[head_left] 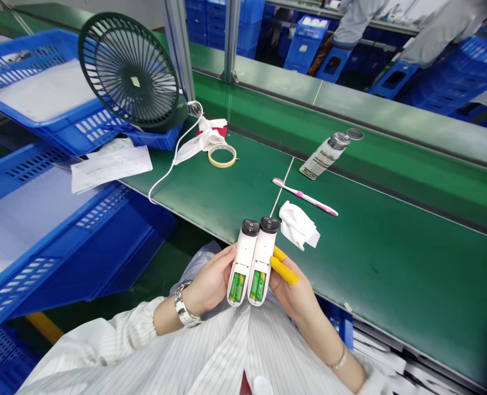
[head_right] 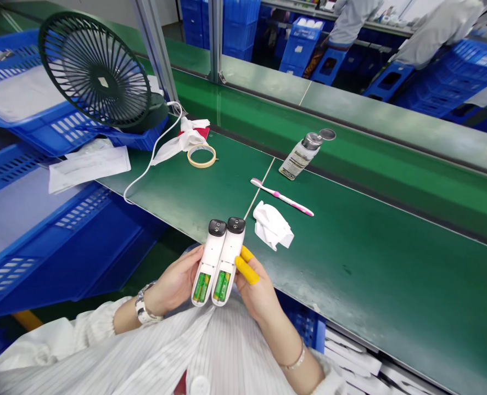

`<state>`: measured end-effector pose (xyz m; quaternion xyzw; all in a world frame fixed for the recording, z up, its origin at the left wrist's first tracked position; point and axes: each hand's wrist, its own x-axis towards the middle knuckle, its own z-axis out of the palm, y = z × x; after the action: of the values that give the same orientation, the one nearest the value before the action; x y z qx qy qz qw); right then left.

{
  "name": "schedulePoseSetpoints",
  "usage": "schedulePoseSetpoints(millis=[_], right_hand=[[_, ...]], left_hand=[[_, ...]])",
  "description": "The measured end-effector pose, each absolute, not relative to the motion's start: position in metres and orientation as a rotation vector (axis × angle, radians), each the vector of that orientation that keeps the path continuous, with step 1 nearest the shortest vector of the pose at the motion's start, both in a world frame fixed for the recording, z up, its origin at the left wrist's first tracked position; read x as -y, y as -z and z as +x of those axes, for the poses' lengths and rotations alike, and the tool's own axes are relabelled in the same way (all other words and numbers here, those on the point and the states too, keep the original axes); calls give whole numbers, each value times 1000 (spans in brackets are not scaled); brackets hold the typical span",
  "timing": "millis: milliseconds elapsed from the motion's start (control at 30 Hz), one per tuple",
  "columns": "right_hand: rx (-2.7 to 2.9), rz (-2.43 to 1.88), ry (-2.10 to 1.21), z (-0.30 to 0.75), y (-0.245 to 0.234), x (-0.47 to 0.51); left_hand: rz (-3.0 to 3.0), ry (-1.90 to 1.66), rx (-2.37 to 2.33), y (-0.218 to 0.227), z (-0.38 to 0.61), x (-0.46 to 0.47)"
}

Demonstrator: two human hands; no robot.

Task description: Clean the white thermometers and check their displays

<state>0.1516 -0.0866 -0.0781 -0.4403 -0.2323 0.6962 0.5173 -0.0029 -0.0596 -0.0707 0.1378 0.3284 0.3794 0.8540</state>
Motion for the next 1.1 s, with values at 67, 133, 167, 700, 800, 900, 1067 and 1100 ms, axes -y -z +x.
schedulePoseSetpoints(millis=[67,133,167,700,800,900,1067,1100], right_hand=[[549,-1059,-1670,151,78,87],[554,-1059,-1674,150,78,87],[558,-1057,-1678,150,78,87],[534,-1033,-1687,147,82,88],[536,-1048,-1685,147,83,89],[535,-1042,-1669,148,84,90],[559,-1037,-1700,150,81,89],[568,-1036,-1705,150,80,88]], left_hand=[[325,-804,-683,72,-4,61],[375,-804,-672,74,-5,62],[401,-801,-669,75,-5,63],[383,-833,-778,77,-5,62],[366,-839,-799,78,-4,61],[368,-831,-785,78,-4,61],[369,-830,-756,77,-5,62],[373,-833,-749,76,-5,62]])
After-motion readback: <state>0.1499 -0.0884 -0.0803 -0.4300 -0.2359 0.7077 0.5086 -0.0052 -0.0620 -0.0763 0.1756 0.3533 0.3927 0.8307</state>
